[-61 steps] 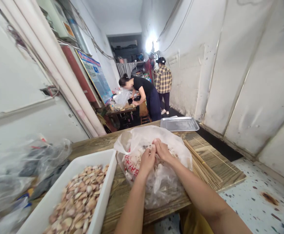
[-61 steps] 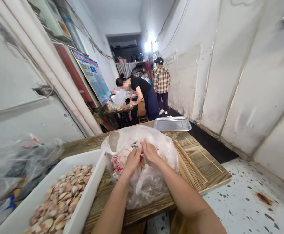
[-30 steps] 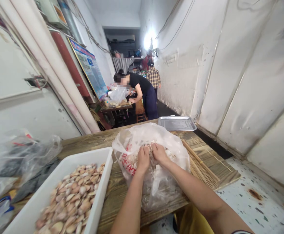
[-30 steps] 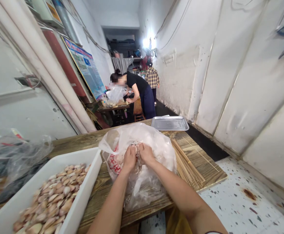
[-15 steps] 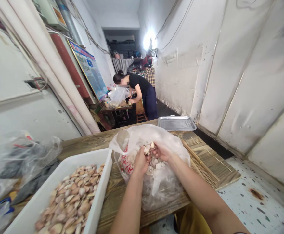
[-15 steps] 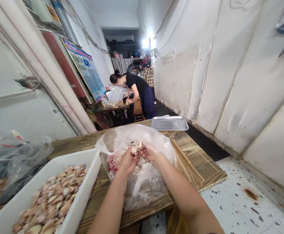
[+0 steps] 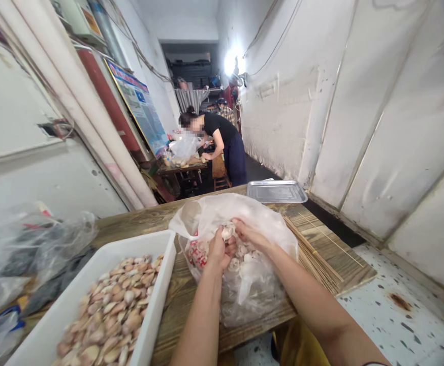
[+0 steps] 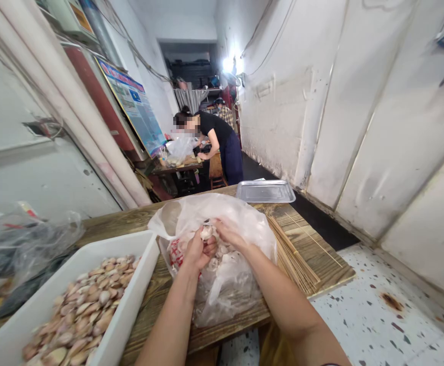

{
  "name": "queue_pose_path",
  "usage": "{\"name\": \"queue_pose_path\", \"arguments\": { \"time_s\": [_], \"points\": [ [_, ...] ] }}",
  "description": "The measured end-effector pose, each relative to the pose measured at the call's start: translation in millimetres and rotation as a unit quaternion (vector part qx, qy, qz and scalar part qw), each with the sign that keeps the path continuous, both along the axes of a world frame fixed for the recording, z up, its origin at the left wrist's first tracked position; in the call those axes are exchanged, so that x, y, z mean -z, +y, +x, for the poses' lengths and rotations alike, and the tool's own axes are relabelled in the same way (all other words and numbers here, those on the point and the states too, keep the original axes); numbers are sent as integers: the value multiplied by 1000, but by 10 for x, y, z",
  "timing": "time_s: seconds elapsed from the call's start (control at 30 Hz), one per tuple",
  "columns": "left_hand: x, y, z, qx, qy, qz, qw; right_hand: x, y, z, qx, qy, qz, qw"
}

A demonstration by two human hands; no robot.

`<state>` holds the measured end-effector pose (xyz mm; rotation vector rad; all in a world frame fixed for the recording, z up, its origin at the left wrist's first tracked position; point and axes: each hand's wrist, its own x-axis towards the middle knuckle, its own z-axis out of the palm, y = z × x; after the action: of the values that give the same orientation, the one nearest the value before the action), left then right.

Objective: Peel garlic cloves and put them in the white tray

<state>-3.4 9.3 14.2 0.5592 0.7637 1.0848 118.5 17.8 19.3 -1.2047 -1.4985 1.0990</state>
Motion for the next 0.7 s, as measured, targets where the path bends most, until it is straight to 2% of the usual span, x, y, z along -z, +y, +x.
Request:
{"name": "queue_pose_path", "arguments": {
  "time_s": [0.13,0.2,0.27,0.33,0.4,0.47,0.53,0.6,0.63,0.7],
  "points": [
    [0,-26,50,-41,47,-12,998,22,-47,-150,-2,-140,134,981],
    [-1,-47,72,-62,72,-5,995,43,-57,-196,26,-167,154,974],
    [-8,-65,84,-76,85,12,993,68,-48,-208,48,-149,144,977],
    [-18,-68,77,-55,70,31,996,88,-16,-188,48,-64,93,992],
    [-26,-49,46,-4,20,49,999,95,33,-148,6,88,-16,996],
    [-24,-15,3,39,-38,51,997,87,86,-102,-51,243,-144,958],
    [-11,16,-32,43,-76,44,995,75,124,-65,-83,332,-226,912],
    [7,32,-43,20,-89,50,995,71,135,-50,-91,342,-247,902],
    [15,33,-37,5,-88,62,994,74,128,-50,-90,325,-235,912],
    [33,29,-11,-22,-67,84,994,82,98,-59,-68,254,-172,949]
  ]
}}
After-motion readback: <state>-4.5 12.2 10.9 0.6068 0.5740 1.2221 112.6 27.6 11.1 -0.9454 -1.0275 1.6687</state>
